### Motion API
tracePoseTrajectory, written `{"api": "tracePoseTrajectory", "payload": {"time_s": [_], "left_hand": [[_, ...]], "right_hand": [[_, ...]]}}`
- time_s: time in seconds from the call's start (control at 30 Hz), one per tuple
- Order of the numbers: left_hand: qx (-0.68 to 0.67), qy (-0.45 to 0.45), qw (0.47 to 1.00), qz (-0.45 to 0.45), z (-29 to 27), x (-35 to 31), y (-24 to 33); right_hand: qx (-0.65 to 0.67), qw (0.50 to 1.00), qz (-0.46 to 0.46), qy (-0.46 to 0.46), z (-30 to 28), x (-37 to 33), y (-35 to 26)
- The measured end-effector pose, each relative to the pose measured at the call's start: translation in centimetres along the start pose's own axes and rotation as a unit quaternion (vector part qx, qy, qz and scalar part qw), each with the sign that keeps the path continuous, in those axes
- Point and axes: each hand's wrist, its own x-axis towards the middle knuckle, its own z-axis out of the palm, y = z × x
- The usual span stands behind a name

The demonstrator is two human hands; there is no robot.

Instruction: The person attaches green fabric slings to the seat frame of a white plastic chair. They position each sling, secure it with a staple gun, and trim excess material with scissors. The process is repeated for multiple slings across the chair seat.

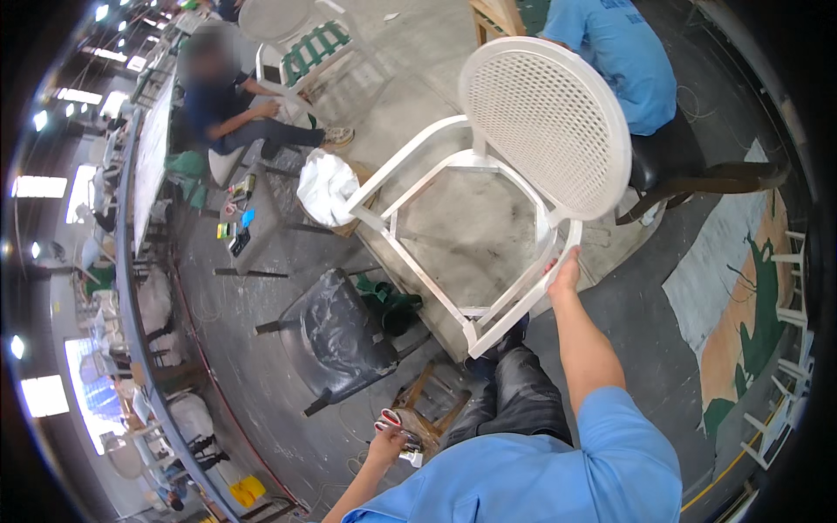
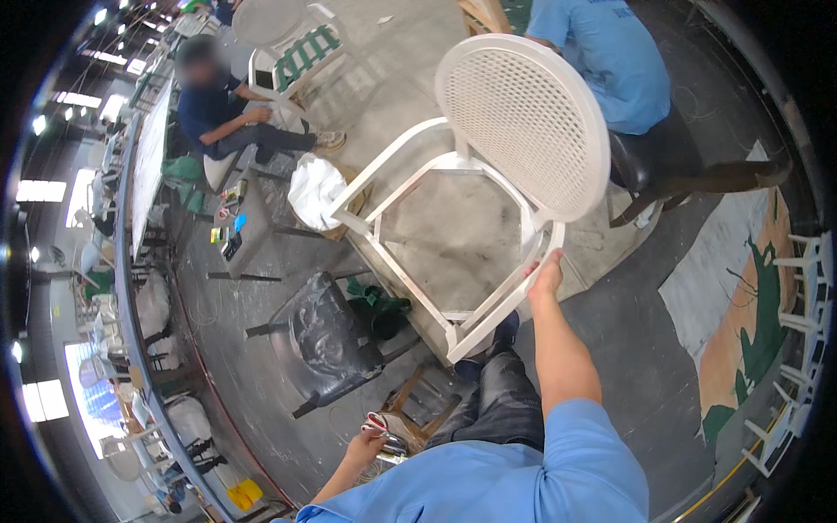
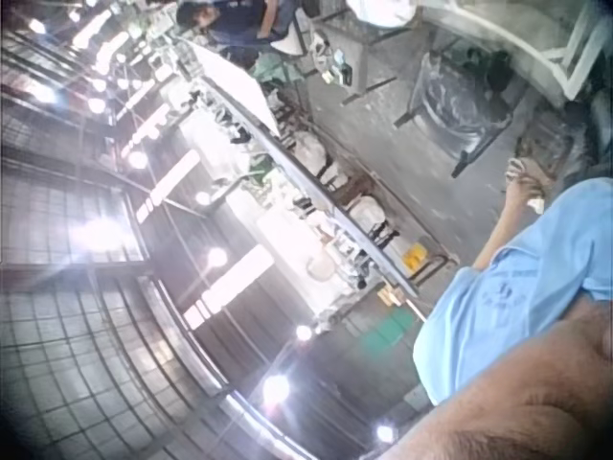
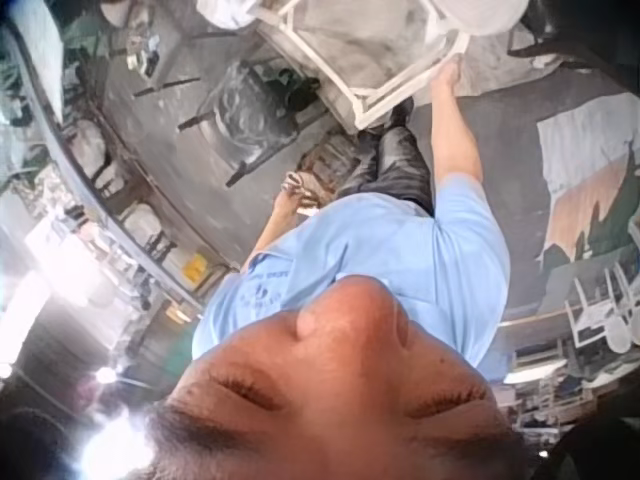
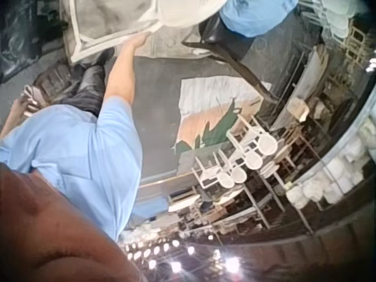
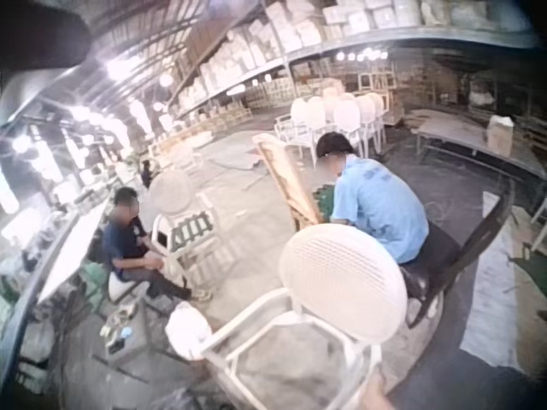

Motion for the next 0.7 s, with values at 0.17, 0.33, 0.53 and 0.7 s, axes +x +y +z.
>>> {"api": "tracePoseTrajectory", "payload": {"time_s": [0.17,0.33,0.53,0.7], "left_hand": [[-0.143,-0.001,0.989,-0.040,0.5,-1.9,2.8],[-0.162,0.049,0.980,0.106,-1.1,4.3,9.2],[-0.105,0.018,0.984,0.145,-7.5,9.4,13.8],[0.022,0.159,0.947,0.280,-18.0,17.8,21.6]], "right_hand": [[-0.103,0.991,-0.087,0.019,-2.8,-1.3,1.2],[-0.252,0.959,-0.127,0.035,0.3,-5.7,7.3],[-0.267,0.943,-0.042,0.193,0.5,-7.9,12.6],[-0.367,0.872,-0.135,0.293,0.6,-7.9,13.0]]}}
